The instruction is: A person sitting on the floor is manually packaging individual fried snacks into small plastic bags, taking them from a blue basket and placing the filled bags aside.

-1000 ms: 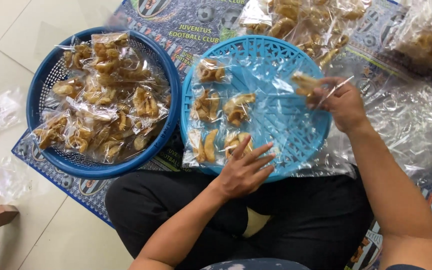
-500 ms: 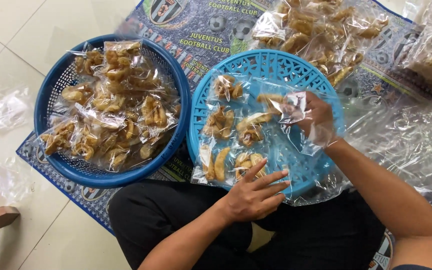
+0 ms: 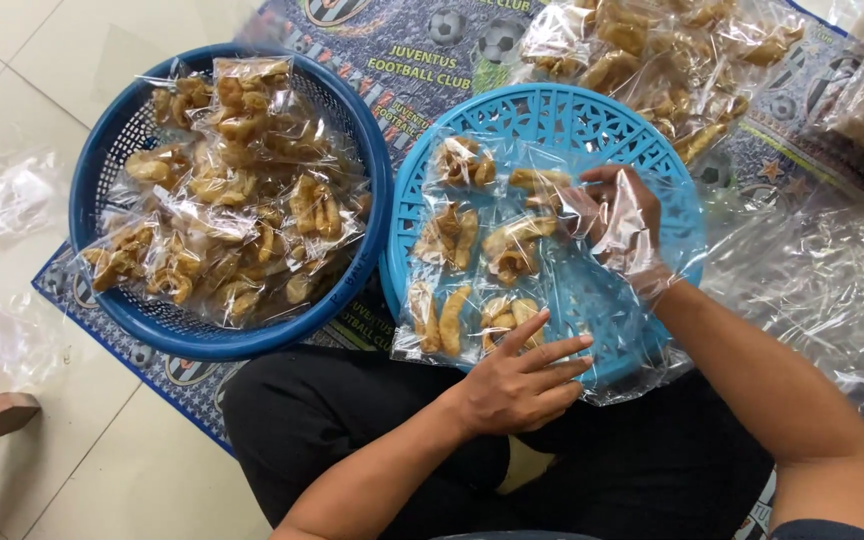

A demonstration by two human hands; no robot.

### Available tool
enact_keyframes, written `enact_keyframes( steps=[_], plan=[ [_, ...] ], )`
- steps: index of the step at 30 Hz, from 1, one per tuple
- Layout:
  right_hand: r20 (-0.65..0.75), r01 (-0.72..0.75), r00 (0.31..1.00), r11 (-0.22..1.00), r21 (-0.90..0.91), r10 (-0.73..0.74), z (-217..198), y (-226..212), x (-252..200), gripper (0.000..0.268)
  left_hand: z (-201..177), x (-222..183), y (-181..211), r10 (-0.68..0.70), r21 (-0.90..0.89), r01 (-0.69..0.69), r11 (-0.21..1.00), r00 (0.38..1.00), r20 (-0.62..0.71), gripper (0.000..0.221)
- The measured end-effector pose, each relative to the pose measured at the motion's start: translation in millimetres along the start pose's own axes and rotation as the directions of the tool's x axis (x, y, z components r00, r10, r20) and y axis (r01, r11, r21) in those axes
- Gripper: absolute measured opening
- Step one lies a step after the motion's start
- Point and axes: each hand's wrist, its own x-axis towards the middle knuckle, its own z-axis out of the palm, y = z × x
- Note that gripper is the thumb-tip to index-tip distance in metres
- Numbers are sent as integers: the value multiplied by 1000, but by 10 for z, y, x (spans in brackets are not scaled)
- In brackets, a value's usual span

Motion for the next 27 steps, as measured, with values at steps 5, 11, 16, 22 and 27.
enact_keyframes(
  steps=[5, 11, 16, 22, 27],
  plan=[
    [-59, 35, 998, 999, 42, -33, -3, 361, 5, 33, 4, -12, 9, 5, -8, -5, 1000, 1000, 4, 17],
    [48, 424, 890, 784, -454, -454, -90, 476, 58, 12, 11, -13, 4, -12, 14, 12, 1000, 1000, -26, 17],
    [261, 537, 816, 510, -672, -516, -273, 643, -129, 15, 28, -31, 31, -10, 49, 13, 999, 998, -58, 15],
    [438, 670, 716, 360, -649, -543, -308, 477, -85, 25, 14, -60, 60, -18, 124, 24, 992, 999, -48, 17],
    [559, 717, 696, 395, -575, -451, -538, 270, -131, 42, -184, -12, 65, -153, 441, 108, 891, 986, 68, 20]
  ],
)
